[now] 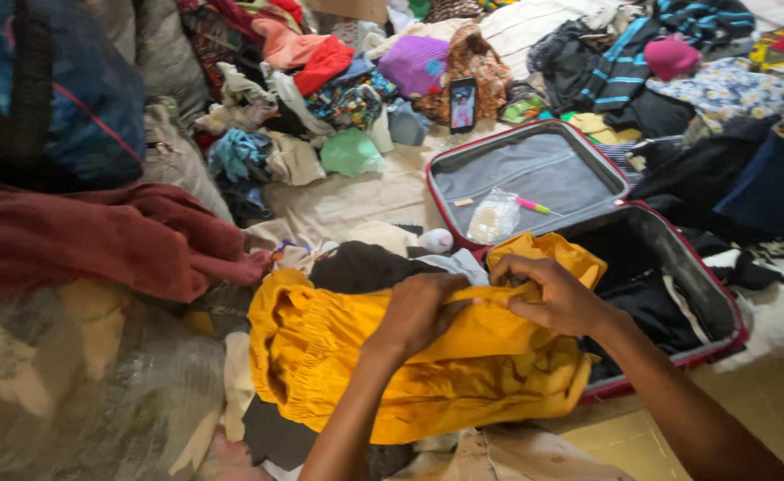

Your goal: The person folds and places various items of clothing, including a yellow garment, into a suitcase on a bed surrounded by other clothes.

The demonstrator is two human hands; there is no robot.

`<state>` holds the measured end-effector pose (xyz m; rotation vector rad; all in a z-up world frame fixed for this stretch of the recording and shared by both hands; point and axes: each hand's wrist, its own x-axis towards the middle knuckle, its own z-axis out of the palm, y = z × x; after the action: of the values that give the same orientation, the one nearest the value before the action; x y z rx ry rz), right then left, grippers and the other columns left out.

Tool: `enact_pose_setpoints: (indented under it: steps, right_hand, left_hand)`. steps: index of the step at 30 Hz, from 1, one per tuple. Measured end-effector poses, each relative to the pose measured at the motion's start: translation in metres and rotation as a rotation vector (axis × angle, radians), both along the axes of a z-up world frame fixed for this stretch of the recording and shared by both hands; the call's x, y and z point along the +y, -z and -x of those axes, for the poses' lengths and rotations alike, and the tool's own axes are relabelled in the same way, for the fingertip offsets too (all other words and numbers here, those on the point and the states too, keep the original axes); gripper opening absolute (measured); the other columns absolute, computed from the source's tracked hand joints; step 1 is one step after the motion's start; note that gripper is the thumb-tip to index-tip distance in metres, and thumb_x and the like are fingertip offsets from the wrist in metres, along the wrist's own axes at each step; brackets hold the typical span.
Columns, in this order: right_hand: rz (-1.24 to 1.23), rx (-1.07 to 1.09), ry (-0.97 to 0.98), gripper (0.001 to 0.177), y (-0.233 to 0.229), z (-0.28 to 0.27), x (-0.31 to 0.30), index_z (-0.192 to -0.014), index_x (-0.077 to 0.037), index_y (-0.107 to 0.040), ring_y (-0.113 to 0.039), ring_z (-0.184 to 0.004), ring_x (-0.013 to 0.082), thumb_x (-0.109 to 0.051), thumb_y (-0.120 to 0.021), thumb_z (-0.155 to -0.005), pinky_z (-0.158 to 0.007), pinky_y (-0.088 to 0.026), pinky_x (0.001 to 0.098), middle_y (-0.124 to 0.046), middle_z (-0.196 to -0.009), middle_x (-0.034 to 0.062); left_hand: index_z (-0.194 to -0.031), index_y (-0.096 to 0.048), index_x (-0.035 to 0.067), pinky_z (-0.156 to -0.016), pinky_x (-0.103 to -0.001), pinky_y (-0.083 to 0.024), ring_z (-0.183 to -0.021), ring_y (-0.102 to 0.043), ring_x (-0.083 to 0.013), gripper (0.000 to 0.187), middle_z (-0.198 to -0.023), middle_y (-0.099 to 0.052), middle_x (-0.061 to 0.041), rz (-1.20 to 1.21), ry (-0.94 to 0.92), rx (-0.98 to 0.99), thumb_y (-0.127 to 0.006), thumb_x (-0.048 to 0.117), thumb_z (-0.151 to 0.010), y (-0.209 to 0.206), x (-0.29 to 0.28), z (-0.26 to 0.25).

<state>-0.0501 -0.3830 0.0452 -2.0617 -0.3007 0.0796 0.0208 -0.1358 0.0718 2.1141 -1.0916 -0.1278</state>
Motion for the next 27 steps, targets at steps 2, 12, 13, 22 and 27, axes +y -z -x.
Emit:
enact_pose_setpoints:
  steps: [2, 12, 13, 22, 27]
  right_hand:
    - [0.153, 0.144, -0.03, 0.038, 0.016, 0.006, -0.019, -0.111, -0.005, -0.068, -0.069, -0.1, 0.0273, -0.008, -0.069, -0.073, -0.09, -0.054, 0.0383, -0.073, -0.102, 0.0158]
    - [0.751, 0.206, 0.408, 0.047, 0.133, 0.021, -0.1, -0.122, -0.018, -0.073, -0.07, -0.097, 0.0394, -0.017, -0.074, -0.075, -0.085, -0.056, 0.0487, -0.073, -0.103, 0.0189]
    - [0.787, 0.217, 0.49, 0.049, 0.122, 0.018, -0.105, -0.124, -0.02, -0.073, -0.07, -0.095, 0.0406, -0.016, -0.074, -0.075, -0.083, -0.056, 0.0501, -0.072, -0.101, 0.0194]
    - [0.619, -0.302, 0.759, 0.036, 0.052, 0.04, -0.171, -0.115, -0.007, -0.071, -0.069, -0.098, 0.0413, -0.025, -0.075, -0.085, -0.082, -0.055, 0.0489, -0.071, -0.107, 0.021]
    - [0.713, 0.268, 0.55, 0.032, 0.108, 0.041, -0.182, -0.111, -0.011, -0.076, -0.071, -0.096, 0.0399, -0.038, -0.072, -0.094, -0.085, -0.056, 0.0509, -0.075, -0.101, 0.0194]
  left_hand:
    - [-0.103, -0.075, 0.008, -0.073, -0.048, -0.052, -0.087, -0.068, -0.0392, 0.028, -0.093, -0.074, -0.015, -0.018, 0.048, 0.03, -0.074, 0.033, -0.09, -0.002, 0.004, 0.004]
    - [-0.102, -0.075, 0.008, -0.07, -0.046, -0.053, -0.085, -0.068, -0.0388, 0.025, -0.094, -0.074, -0.013, -0.039, 0.009, -0.009, -0.076, 0.027, -0.086, -0.02, 0.01, 0.04]
    - [-0.102, -0.075, 0.008, -0.07, -0.046, -0.053, -0.085, -0.068, -0.0389, 0.025, -0.095, -0.074, -0.014, -0.016, -0.011, -0.023, -0.077, 0.027, -0.086, -0.02, 0.009, 0.04]
    - [-0.11, -0.071, 0.008, -0.073, -0.043, -0.055, -0.091, -0.068, -0.0372, 0.026, -0.103, -0.071, -0.012, 0.108, -0.104, -0.094, -0.073, 0.012, -0.084, -0.023, -0.005, 0.025]
    - [-0.102, -0.072, 0.01, -0.07, -0.047, -0.052, -0.086, -0.067, -0.037, 0.02, -0.097, -0.071, -0.011, -0.004, -0.139, -0.168, -0.075, 0.018, -0.084, -0.001, -0.022, 0.012]
